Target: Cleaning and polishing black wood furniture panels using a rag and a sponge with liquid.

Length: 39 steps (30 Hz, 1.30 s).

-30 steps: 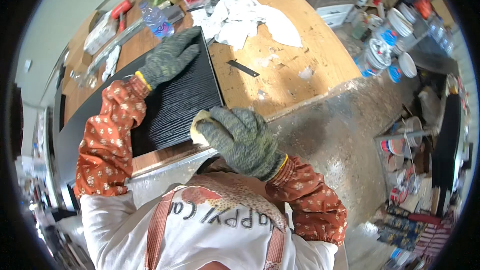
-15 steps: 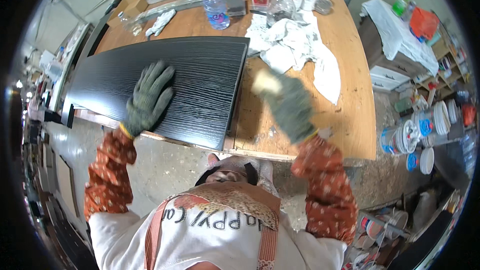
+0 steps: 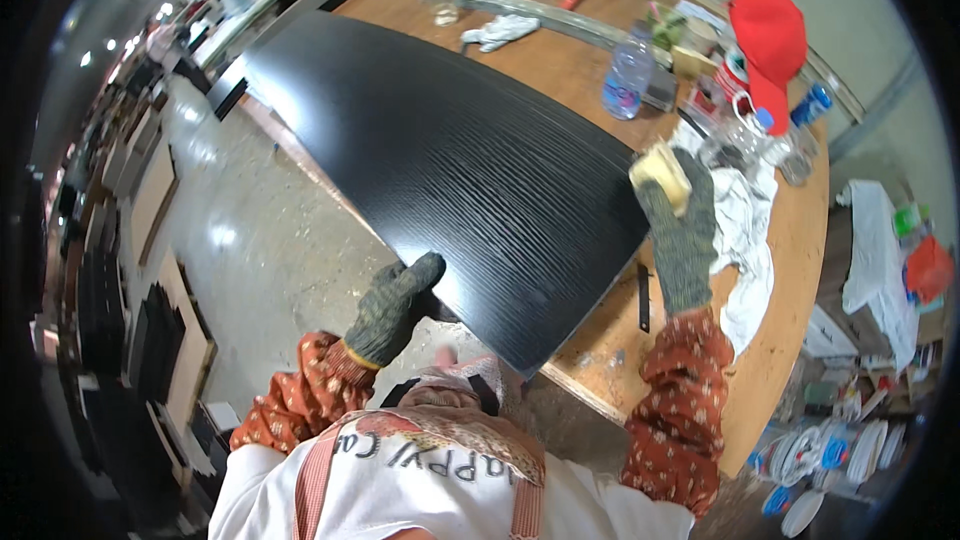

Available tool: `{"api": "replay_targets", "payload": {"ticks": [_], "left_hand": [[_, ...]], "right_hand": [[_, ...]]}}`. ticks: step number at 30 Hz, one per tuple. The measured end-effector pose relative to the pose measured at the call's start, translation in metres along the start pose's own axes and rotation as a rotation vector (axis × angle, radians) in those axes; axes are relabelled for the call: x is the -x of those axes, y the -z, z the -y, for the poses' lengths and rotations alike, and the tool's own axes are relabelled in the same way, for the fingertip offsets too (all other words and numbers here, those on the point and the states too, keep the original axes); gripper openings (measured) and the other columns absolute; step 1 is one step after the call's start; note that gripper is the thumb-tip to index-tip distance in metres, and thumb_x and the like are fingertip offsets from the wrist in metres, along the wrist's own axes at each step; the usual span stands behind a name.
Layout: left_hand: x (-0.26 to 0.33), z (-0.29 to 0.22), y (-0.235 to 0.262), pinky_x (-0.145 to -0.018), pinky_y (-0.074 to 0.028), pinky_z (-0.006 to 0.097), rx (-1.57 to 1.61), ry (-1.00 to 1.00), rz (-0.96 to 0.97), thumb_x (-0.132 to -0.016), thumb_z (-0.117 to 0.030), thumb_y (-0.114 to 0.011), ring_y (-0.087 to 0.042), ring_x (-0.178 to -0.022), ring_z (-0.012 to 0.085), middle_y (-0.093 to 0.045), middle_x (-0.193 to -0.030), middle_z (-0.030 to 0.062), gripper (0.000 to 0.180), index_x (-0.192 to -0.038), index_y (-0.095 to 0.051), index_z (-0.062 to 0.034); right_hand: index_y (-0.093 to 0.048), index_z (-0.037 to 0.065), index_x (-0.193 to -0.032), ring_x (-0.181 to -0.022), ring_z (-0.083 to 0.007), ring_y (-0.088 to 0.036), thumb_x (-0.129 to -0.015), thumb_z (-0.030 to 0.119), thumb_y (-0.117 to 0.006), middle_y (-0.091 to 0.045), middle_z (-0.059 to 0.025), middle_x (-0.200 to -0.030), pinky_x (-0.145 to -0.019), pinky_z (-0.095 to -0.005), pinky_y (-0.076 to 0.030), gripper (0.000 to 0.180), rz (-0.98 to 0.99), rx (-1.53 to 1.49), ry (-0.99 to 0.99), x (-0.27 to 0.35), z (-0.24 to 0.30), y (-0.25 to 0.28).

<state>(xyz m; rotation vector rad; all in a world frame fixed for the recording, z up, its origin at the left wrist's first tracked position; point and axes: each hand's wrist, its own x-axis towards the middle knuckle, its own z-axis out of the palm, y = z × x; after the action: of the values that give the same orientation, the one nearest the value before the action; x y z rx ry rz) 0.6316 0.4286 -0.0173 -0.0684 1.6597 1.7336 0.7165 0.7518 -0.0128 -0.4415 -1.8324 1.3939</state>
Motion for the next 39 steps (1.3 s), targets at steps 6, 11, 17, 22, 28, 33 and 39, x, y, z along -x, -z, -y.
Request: {"api": "replay_targets", "payload": {"ticks": [6, 11, 17, 22, 28, 33, 39], "left_hand": [[-0.008, -0.012, 0.045, -0.081, -0.055, 0.038, 0.191, -0.200, 0.057, -0.087, -0.036, -0.069, -0.066, -0.092, 0.0265, -0.067, -0.101, 0.0138, 0.046, -0.111, -0.062, 0.0030], [-0.021, -0.019, 0.110, -0.087, -0.055, 0.039, 0.321, -0.339, 0.068, -0.091, -0.027, -0.064, -0.065, -0.097, 0.0269, -0.064, -0.112, 0.0160, 0.045, -0.122, -0.055, 0.0039], [-0.019, 0.013, 0.164, -0.101, -0.047, 0.037, -0.086, -0.746, 0.024, -0.092, -0.020, -0.064, -0.059, -0.113, 0.0225, -0.062, -0.122, 0.0148, 0.042, -0.127, -0.055, 0.0009], [-0.023, 0.012, 0.206, -0.103, -0.044, 0.033, 0.427, -0.223, 0.075, -0.093, -0.016, -0.062, -0.059, -0.113, 0.0193, -0.064, -0.119, 0.0110, 0.033, -0.121, -0.061, 0.0026], [0.000, 0.006, 0.211, -0.099, -0.046, 0.031, 0.420, -0.255, 0.078, -0.093, -0.014, -0.062, -0.060, -0.108, 0.0173, -0.066, -0.114, 0.0092, 0.030, -0.118, -0.063, 0.0012], [0.007, 0.005, 0.207, -0.095, -0.049, 0.031, 0.458, -0.261, 0.120, -0.092, -0.015, -0.063, -0.062, -0.103, 0.0171, -0.066, -0.112, 0.0098, 0.028, -0.115, -0.064, 0.0008], [0.023, -0.008, 0.207, -0.080, -0.057, 0.032, 0.482, -0.270, 0.076, -0.092, -0.018, -0.063, -0.067, -0.089, 0.0194, -0.068, -0.105, 0.0111, 0.026, -0.111, -0.064, 0.0011]], "right_hand": [[-0.050, 0.000, -0.130, -0.107, -0.0183, -0.059, -0.088, 0.012, -0.072, -0.059, -0.0107, -0.121, -0.094, -0.0300, -0.050, 0.049, 0.085, 0.058, 0.080, 0.047, 0.030, -0.035], [-0.049, 0.004, -0.130, -0.106, -0.0205, -0.061, -0.088, 0.016, -0.072, -0.061, -0.0134, -0.117, -0.094, -0.0360, -0.050, 0.049, 0.198, 0.034, 0.056, 0.111, 0.076, -0.116], [-0.051, 0.009, -0.130, -0.118, -0.0274, -0.055, -0.084, 0.017, -0.070, -0.057, -0.0116, -0.124, -0.112, -0.0521, -0.034, 0.051, 0.516, 0.502, 0.563, 0.211, 0.100, -0.216], [-0.058, 0.011, -0.127, -0.109, -0.0221, -0.059, -0.079, 0.015, -0.067, -0.061, -0.0079, -0.119, -0.102, -0.0447, -0.044, 0.049, 0.502, 0.496, 0.827, 0.240, 0.107, -0.236], [-0.060, -0.002, -0.115, -0.087, -0.0231, -0.067, -0.085, 0.013, -0.071, -0.067, -0.0142, -0.100, -0.075, -0.0317, -0.055, 0.036, 0.066, 0.503, 0.305, 0.228, 0.103, -0.145], [-0.050, 0.005, -0.133, -0.104, -0.0290, -0.060, -0.087, 0.016, -0.057, -0.058, -0.0129, -0.122, -0.094, -0.0439, -0.048, 0.048, 0.571, 0.689, 0.820, 0.269, 0.135, -0.258], [-0.061, 0.002, -0.115, -0.088, -0.0233, -0.066, -0.093, 0.015, -0.060, -0.065, -0.0113, -0.103, -0.076, -0.0365, -0.055, 0.026, 0.553, 0.567, 0.219, 0.194, 0.120, -0.153]]}}
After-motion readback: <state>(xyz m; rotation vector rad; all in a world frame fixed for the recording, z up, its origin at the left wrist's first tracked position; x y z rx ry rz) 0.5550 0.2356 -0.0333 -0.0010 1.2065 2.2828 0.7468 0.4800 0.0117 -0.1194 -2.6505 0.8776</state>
